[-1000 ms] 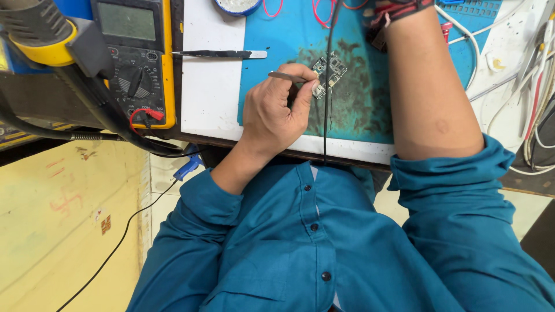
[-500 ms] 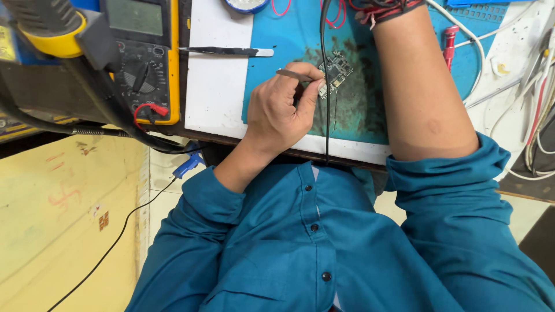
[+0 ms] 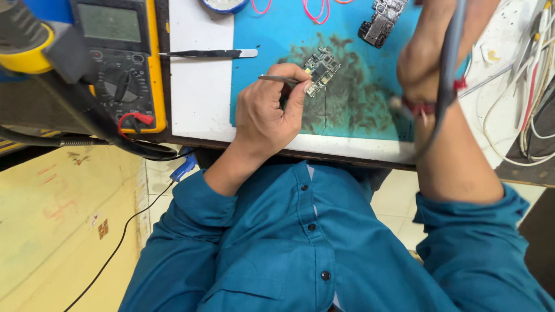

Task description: The person uses a soldering iron and tweezers to reflow solder on a small circuit board. They repeatedly apply heat to specific points on the board while holding it steady with tweezers, then briefly wipe the iron tip on a soldering sponge.

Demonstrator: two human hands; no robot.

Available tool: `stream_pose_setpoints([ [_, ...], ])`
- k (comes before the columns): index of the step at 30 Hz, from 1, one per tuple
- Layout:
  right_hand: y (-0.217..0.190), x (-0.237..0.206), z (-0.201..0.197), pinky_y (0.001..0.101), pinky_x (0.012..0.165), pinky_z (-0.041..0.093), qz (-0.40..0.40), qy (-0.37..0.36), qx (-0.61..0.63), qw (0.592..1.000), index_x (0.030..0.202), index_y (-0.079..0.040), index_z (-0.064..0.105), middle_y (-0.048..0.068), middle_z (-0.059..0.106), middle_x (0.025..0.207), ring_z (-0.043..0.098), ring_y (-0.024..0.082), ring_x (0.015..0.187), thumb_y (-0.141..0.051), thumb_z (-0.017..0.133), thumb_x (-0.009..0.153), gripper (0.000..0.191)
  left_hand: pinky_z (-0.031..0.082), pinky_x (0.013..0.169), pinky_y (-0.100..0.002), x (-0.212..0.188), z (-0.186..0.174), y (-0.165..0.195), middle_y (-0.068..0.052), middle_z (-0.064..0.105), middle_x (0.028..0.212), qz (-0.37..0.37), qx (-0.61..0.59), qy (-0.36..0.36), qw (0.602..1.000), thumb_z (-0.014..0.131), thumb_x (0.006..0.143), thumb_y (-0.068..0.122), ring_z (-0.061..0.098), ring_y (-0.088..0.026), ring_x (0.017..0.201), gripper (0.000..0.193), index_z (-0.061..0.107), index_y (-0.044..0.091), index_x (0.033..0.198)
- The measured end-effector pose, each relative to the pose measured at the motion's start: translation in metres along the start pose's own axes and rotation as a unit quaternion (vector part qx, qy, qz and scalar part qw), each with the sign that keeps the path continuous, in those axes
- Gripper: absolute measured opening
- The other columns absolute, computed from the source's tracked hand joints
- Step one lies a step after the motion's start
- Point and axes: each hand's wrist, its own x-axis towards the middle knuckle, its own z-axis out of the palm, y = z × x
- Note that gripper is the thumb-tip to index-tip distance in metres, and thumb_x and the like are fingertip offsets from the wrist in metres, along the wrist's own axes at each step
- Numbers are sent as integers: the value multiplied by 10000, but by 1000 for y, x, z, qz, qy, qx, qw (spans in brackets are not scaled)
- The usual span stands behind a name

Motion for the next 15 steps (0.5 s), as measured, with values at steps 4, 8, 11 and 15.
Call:
stream_pose_setpoints([
  [4, -11, -50, -15, 212, 725, 423, 108, -44, 80, 990, 1165, 4, 539, 27, 573, 977, 513, 70, 798, -13, 672, 1096, 151, 546, 666, -314, 0, 2, -3, -45, 715, 1063, 5, 2, -3, 1000, 719, 1027, 39, 715, -193, 758, 120, 599, 34, 1036],
  [8, -29, -89, -10, 196, 741, 459, 216, -87, 105, 967, 1198, 27, 578, 32, 618, 954, 558, 50, 811, 14, 693, 1073, 171, 543, 672, -317, 1, 2, -4, -46, 714, 1047, 8, 2, -1, 1000, 719, 1032, 44, 701, -197, 747, 114, 605, 35, 1047],
  [11, -33, -101, -2, 188, 676, 452, 228, -99, 82, 965, 1156, 26, 610, 39, 656, 901, 574, 35, 757, 34, 737, 1016, 189, 538, 671, -318, 2, 1, -4, -40, 714, 1028, 5, 8, -6, 1000, 720, 1039, 55, 699, -193, 744, 111, 611, 43, 1054],
  [15, -30, -104, 1, 193, 583, 432, 185, -106, 24, 977, 1030, 24, 623, 39, 657, 790, 570, 33, 656, 42, 764, 982, 150, 530, 655, -314, 4, 1, -3, -36, 719, 982, -2, 21, -14, 1000, 727, 1033, 75, 695, -192, 728, 112, 620, 55, 1059],
])
